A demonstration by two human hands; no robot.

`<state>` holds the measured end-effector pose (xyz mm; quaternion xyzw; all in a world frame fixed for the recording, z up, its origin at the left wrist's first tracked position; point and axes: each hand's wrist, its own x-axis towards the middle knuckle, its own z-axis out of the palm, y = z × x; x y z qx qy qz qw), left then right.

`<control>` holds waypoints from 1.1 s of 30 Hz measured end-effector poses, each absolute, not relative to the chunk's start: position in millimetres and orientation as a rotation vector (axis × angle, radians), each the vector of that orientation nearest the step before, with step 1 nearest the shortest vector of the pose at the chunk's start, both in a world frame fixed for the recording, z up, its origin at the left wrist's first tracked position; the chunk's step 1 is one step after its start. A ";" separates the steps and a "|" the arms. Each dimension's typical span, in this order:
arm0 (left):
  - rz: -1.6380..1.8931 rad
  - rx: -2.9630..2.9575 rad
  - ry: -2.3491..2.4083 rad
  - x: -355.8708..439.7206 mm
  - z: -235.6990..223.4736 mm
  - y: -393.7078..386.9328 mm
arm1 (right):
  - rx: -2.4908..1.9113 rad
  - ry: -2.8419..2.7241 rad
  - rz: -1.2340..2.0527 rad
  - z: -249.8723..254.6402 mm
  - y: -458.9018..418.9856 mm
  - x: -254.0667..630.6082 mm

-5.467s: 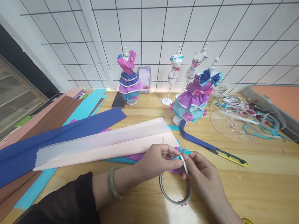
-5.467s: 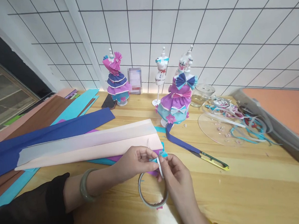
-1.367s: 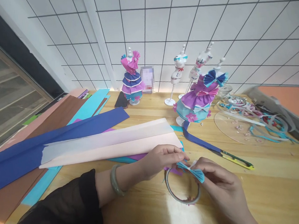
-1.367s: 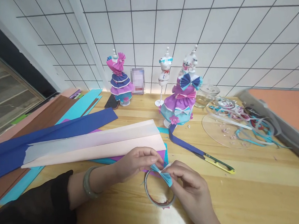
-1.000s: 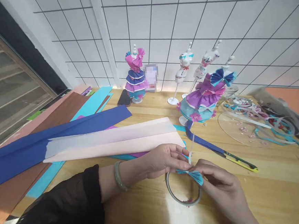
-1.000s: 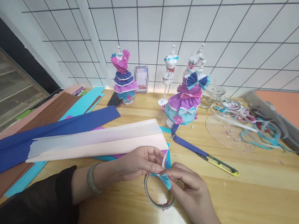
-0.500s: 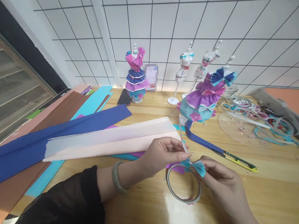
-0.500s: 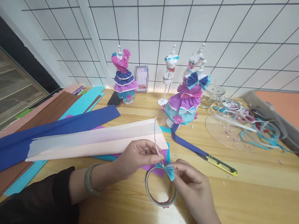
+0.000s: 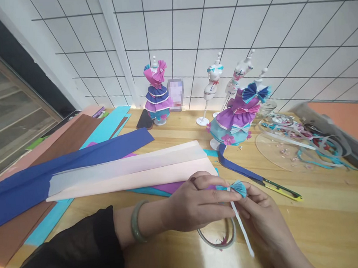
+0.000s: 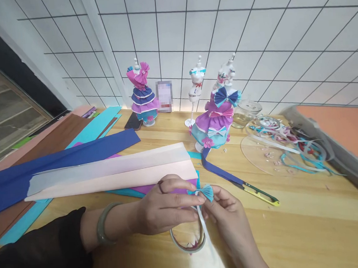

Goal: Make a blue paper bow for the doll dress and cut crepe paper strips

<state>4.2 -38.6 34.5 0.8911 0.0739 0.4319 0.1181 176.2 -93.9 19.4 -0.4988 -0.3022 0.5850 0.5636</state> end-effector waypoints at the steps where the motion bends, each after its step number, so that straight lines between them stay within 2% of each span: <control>1: 1.282 2.642 0.233 4.4 33.5 -38.5 | -1.169 -0.692 1.397 19.7 -93.5 176.0; 9: 1.253 2.688 0.595 8.2 25.0 -34.4 | -1.136 -0.616 1.554 21.5 -93.0 170.4; 19: 1.361 2.984 0.455 1.9 23.3 -32.0 | -1.072 -0.581 1.683 20.3 -92.4 165.7; 27: 1.102 2.870 0.395 -2.4 24.6 -31.7 | -0.963 -0.474 1.778 22.5 -92.4 163.4; 33: 1.167 2.972 0.347 -2.6 23.7 -30.4 | -0.937 -0.435 1.813 19.5 -92.4 164.4</control>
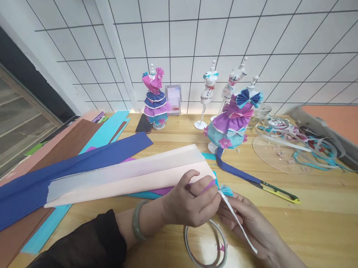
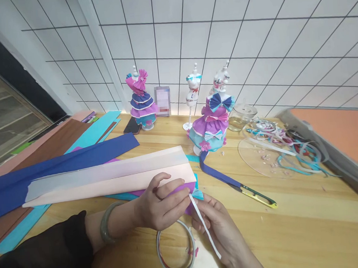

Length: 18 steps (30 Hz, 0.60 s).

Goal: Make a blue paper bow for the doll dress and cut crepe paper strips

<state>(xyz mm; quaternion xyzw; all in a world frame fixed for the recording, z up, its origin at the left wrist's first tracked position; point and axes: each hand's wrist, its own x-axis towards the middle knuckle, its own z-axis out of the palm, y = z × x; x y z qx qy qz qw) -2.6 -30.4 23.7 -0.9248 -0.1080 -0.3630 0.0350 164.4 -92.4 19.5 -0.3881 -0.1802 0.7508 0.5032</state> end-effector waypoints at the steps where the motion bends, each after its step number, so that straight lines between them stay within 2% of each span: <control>1: -1.113 -2.789 -0.301 -2.7 23.0 -30.4 | -0.938 -0.429 1.815 19.8 -92.3 164.2; 10: -1.059 -2.592 -0.267 -1.3 22.7 -30.4 | -0.970 -0.469 1.772 24.1 -92.8 162.3; 18: -1.222 -2.653 -0.440 3.4 21.2 -28.1 | -1.006 -0.579 1.640 17.3 -93.2 160.3</control>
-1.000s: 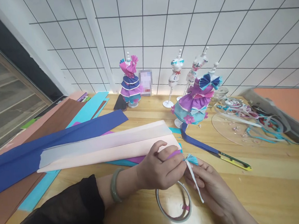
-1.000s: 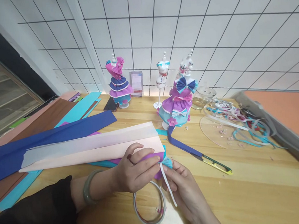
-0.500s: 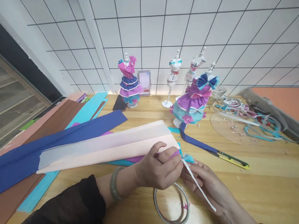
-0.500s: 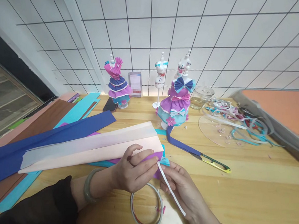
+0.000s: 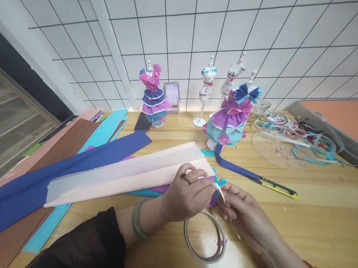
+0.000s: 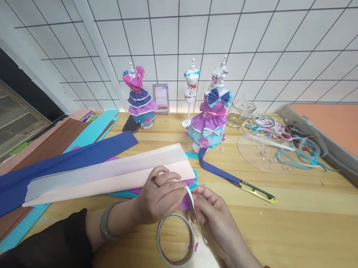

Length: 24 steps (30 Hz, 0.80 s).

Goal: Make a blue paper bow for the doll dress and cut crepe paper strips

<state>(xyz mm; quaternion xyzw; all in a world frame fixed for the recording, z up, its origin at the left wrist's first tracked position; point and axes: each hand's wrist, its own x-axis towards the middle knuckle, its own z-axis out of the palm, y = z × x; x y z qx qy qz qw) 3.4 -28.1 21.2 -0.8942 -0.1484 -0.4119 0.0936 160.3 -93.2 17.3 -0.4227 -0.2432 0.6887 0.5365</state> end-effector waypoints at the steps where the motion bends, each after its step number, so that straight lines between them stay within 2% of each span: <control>1: -1.249 -2.671 -0.461 4.2 20.1 -28.2 | -1.017 -0.585 1.626 16.1 -93.0 160.4; 7: -1.443 -2.789 -0.689 11.2 19.4 -32.4 | -1.064 -0.612 1.587 12.3 -92.5 162.1; 16: -1.919 -2.868 -0.929 21.0 20.8 -38.7 | -1.018 -0.591 1.597 10.4 -91.4 159.9; 24: -2.150 -2.914 -1.197 23.2 22.8 -46.0 | -1.013 -0.618 1.628 16.3 -90.4 158.7</control>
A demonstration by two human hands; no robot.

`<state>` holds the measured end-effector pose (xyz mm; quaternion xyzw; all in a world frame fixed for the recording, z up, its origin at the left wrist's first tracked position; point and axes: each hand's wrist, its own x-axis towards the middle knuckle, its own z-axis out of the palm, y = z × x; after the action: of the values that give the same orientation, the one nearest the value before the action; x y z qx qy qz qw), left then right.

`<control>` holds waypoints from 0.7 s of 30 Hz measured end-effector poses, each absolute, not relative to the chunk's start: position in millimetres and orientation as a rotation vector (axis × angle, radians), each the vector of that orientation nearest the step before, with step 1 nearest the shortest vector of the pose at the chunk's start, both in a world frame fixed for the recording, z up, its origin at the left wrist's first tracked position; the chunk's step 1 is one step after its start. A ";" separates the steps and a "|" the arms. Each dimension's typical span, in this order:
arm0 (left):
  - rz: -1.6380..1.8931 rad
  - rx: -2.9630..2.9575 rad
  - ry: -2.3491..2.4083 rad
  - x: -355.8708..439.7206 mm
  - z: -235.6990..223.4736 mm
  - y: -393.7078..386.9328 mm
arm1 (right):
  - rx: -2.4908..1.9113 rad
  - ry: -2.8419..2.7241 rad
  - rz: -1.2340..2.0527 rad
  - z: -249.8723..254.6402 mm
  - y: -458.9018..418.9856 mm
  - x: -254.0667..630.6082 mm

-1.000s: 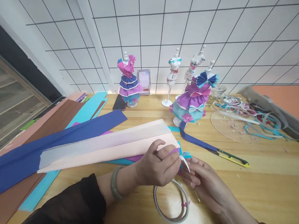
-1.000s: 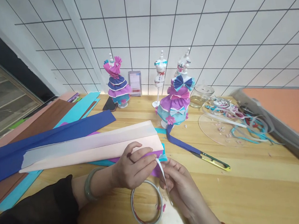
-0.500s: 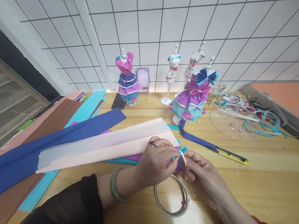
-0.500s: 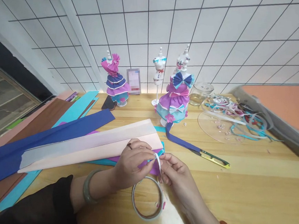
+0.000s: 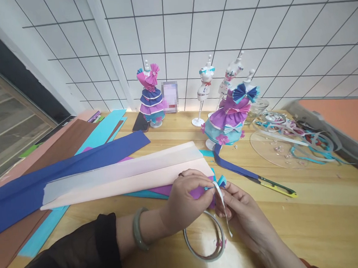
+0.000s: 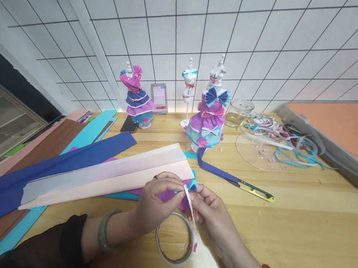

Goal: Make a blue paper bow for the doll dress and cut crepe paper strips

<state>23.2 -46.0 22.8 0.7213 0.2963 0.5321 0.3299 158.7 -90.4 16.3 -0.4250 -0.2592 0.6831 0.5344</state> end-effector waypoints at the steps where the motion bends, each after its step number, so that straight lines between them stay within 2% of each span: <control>1: 1.379 1.847 0.783 23.7 23.0 -46.4 | -1.025 -0.613 1.620 17.2 -90.3 158.7; 13: 1.117 1.437 0.891 24.1 23.7 -50.5 | -1.103 -0.703 1.531 16.6 -92.8 158.7; 21: 1.079 1.420 0.858 23.1 21.8 -51.7 | -1.153 -0.698 1.487 15.2 -91.8 160.4</control>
<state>23.1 -51.7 21.8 0.5995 0.3625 0.4557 0.5491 160.4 -91.8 15.2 -0.4846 -0.2933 0.6250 0.5372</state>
